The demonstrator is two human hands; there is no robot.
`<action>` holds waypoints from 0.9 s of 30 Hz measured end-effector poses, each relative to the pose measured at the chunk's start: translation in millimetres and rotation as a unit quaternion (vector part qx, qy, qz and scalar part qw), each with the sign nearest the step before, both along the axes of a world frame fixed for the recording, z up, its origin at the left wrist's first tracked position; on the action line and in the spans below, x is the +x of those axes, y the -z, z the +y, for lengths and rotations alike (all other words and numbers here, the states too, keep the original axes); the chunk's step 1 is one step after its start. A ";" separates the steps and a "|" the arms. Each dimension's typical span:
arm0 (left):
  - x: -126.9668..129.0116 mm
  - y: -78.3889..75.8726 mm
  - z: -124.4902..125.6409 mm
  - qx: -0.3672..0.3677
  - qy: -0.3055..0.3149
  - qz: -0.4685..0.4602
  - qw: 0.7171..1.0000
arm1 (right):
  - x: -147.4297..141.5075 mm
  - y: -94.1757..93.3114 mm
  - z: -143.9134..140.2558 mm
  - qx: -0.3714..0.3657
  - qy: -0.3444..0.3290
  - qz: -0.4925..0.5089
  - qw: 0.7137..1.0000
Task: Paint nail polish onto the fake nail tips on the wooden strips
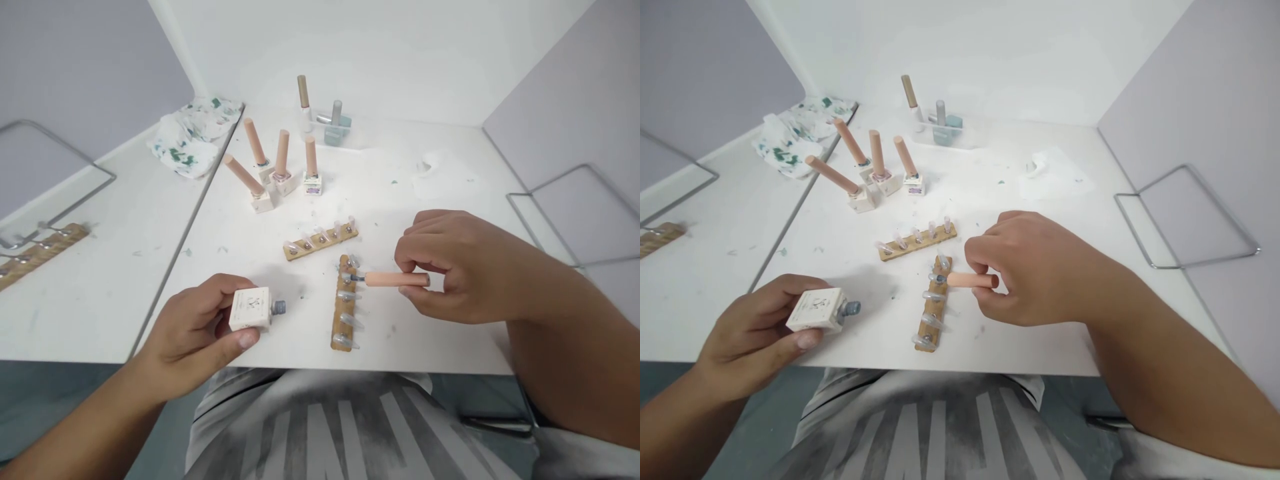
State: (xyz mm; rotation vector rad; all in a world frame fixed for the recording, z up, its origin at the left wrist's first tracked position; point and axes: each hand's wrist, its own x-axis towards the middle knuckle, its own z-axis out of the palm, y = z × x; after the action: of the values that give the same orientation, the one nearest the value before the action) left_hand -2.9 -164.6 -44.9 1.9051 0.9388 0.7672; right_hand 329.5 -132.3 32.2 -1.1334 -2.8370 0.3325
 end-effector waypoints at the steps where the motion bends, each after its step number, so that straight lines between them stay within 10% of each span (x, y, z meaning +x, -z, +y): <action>1: 0.0 -0.1 -0.2 0.001 -0.001 -0.002 1.000 | 0.2 -1.0 -0.2 -0.004 0.003 -0.002 1.000; 27: -1.6 1.2 -0.6 -0.005 -0.013 0.003 1.000 | -6.6 3.6 -1.0 0.017 -0.004 0.034 0.999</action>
State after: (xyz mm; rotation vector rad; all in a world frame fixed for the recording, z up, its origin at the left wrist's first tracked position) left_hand -4.4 -165.1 -46.2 1.8912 0.9711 0.7710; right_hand 322.9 -133.3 28.5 -1.0824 -2.7778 0.3158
